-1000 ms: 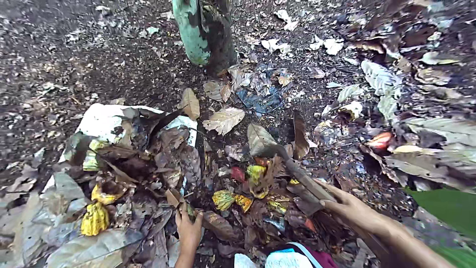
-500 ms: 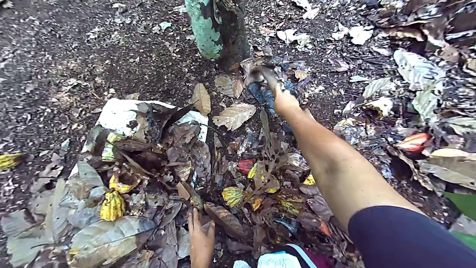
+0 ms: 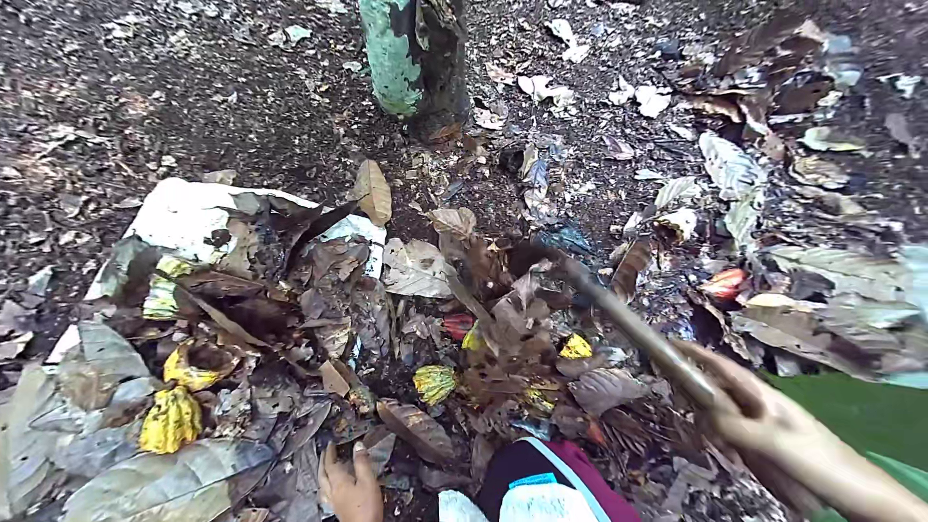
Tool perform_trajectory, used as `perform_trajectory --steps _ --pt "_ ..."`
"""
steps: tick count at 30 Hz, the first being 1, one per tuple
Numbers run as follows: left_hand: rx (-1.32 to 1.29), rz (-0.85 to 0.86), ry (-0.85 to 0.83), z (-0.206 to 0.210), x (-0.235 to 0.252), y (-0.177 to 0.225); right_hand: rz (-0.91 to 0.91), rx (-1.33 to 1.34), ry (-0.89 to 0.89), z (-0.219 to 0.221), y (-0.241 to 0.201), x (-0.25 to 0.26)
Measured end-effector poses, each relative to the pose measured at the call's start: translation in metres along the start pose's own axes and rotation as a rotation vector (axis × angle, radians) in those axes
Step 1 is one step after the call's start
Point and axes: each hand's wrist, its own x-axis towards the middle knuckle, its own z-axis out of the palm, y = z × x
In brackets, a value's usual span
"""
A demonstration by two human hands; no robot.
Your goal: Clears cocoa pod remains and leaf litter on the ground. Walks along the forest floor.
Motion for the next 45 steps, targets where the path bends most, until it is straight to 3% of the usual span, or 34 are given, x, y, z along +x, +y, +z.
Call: perform_trajectory --steps 4,6,9,11,14,17,19,22,25,29,35,40,45 --pt "-0.068 -0.196 0.061 0.001 -0.002 -0.011 -0.093 0.325 0.227 -0.008 0.024 0.069" --pt "-0.115 -0.287 0.031 0.005 -0.002 -0.014 -0.02 0.445 0.329 -0.012 0.044 0.113" --pt "-0.208 -0.281 -0.049 0.019 -0.005 -0.008 0.153 0.618 0.348 0.005 0.081 0.163" --pt "-0.29 -0.222 -0.114 0.035 -0.005 0.003 0.21 0.638 0.211 0.036 0.102 0.153" --pt "-0.418 -0.148 -0.151 0.064 -0.005 0.023 0.294 0.509 -0.09 0.066 0.113 0.086" --pt "-0.51 -0.175 -0.132 0.071 -0.006 0.044 0.423 0.385 -0.292 0.069 0.126 0.023" --pt "-0.553 -0.239 -0.124 0.067 -0.003 0.056 0.473 0.47 -0.362 0.066 0.131 0.008" --pt "-0.574 -0.314 -0.151 0.057 0.007 0.068 0.419 0.595 -0.365 0.064 0.119 0.041" --pt "-0.525 -0.435 -0.247 0.049 0.016 0.08 0.373 0.575 -0.343 0.093 0.086 0.081" --pt "-0.451 -0.528 -0.353 0.047 0.015 0.076 0.337 0.41 -0.406 0.118 0.093 0.072" --pt "-0.461 -0.522 -0.328 0.062 -0.002 0.073 0.349 0.26 -0.476 0.107 0.097 0.057" --pt "-0.669 -0.491 -0.139 0.108 -0.012 0.092 0.307 0.245 -0.541 0.133 0.084 0.066" --pt "-0.709 -0.501 -0.073 0.101 0.001 0.081 0.297 0.144 -0.644 0.147 0.08 0.051"
